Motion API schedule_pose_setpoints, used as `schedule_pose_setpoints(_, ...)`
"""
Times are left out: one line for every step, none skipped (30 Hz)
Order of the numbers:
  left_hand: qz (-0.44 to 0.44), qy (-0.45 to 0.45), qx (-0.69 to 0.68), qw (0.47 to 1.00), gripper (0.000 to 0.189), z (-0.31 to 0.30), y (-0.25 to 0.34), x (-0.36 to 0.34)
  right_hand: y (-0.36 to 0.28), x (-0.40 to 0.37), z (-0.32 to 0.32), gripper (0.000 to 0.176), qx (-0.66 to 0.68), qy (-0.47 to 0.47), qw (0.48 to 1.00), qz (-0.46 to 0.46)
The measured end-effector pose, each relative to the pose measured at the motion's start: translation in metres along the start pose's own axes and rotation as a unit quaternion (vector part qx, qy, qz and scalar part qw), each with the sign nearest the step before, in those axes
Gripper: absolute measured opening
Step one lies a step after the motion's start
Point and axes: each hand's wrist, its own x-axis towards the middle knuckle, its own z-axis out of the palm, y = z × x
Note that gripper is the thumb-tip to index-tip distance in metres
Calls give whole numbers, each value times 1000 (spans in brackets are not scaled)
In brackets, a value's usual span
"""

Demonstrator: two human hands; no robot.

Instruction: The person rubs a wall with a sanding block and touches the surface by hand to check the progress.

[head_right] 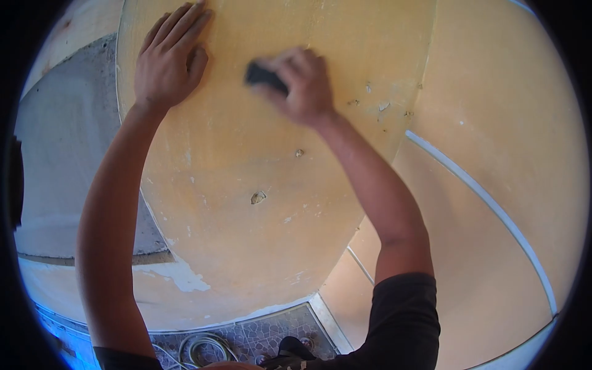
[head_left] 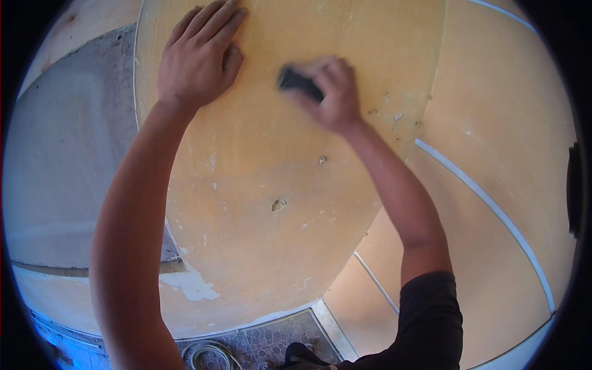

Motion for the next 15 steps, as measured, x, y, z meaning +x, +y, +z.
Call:
schedule_pose_setpoints(0, -1, 1, 1000, 51, 1, -1, 0, 37, 9, 3, 40, -9, 60, 998, 15)
schedule_pose_setpoints(-2, 1, 3, 1000, 51, 2, -2, 1, 63, 20, -7, 38, -44, 109, 990, 80)
schedule_pose_setpoints(4, 11, 4, 1000, 51, 3, -2, 0, 77, 31, -13, 37, -20, 180, 970, 162)
schedule_pose_setpoints(11, 19, 5, 1000, 51, 4, -3, -1, 76, 27, -9, 37, -19, 179, 970, 162)
schedule_pose_setpoints(9, 16, 4, 1000, 51, 3, -2, -2, 71, 17, -3, 38, -16, 170, 970, 174)
schedule_pose_setpoints(3, 10, -2, 1000, 52, 3, -1, -1, 54, 14, 0, 39, -13, 164, 969, 184)
schedule_pose_setpoints(-3, 6, -7, 1000, 52, 2, -1, 0, 27, 4, 7, 42, 4, 85, 988, 127)
schedule_pose_setpoints(-4, 8, -4, 1000, 52, 0, -2, 0, -2, -9, 13, 42, 11, 45, 998, 38)
schedule_pose_setpoints(-3, 3, -5, 1000, 53, -1, -2, 0, -34, -18, 4, 39, 24, -16, 999, 43)
schedule_pose_setpoints(-1, -4, -7, 1000, 53, -2, -2, 0, -26, -15, 0, 39, 24, -14, 999, 44)
schedule_pose_setpoints(4, -5, -6, 1000, 53, -1, -1, 0, -8, -11, -5, 36, 37, -28, 999, 11)
schedule_pose_setpoints(5, -4, -6, 1000, 53, 0, -1, -1, 16, -5, -9, 33, 49, -41, 998, -26)
schedule_pose_setpoints(2, -1, -3, 1000, 54, 1, -3, -1, 46, 5, -13, 28, 72, 42, 996, 29)
schedule_pose_setpoints(-1, -2, 0, 1000, 54, 4, -3, -2, 71, 13, -23, 26, 59, 133, 980, 139)
schedule_pose_setpoints(-6, 8, -4, 1000, 53, 7, -4, -3, 116, 2, -23, 29, 52, 207, 949, 233)
